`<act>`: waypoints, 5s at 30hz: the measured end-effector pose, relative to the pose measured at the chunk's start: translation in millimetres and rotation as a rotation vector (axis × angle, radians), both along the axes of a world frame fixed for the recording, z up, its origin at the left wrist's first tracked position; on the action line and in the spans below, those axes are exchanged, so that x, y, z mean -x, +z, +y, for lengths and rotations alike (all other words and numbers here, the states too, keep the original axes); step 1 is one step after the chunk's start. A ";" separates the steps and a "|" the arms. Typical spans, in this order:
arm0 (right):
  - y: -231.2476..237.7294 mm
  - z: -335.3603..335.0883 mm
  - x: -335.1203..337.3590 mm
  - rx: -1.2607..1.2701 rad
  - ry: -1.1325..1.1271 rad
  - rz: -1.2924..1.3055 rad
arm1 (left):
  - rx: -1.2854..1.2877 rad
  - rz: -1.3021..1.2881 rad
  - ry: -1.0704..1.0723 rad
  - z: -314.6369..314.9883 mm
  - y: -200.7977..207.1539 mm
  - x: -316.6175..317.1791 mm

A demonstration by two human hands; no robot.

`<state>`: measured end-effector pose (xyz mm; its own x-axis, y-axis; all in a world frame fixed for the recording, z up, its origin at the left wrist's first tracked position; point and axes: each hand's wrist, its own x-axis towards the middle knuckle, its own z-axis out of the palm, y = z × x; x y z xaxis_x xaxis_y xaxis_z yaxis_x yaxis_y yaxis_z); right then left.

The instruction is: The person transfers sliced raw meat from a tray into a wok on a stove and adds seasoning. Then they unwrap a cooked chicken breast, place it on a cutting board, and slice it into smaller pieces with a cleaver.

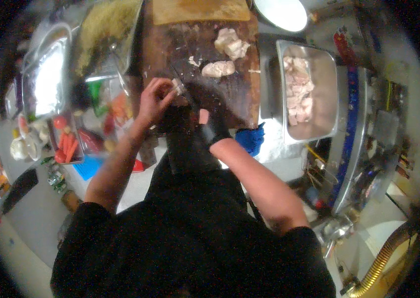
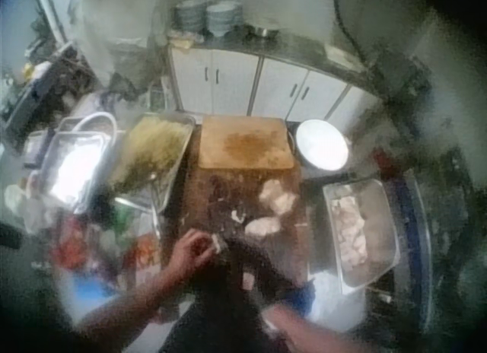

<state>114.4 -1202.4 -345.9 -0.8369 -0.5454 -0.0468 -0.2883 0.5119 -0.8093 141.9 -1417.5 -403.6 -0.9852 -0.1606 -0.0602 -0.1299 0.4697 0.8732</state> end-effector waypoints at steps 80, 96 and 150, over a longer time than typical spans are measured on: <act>33.8 3.5 -11.8 -0.371 0.081 -0.305 | 0.161 0.208 -0.120 -11.9 -12.7 0.4; 17.1 -2.8 -8.0 -0.290 0.146 -0.041 | 0.015 0.107 -0.021 -8.6 -15.1 -3.9; -3.8 -19.3 -0.7 -0.183 0.071 0.032 | 0.014 0.093 -0.031 -13.5 -12.9 -6.7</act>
<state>115.0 -1221.7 -349.7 -0.7990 -0.5883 -0.1244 -0.3533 0.6267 -0.6946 148.6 -1431.0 -416.6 -0.9909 -0.1302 0.0340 -0.0336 0.4842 0.8743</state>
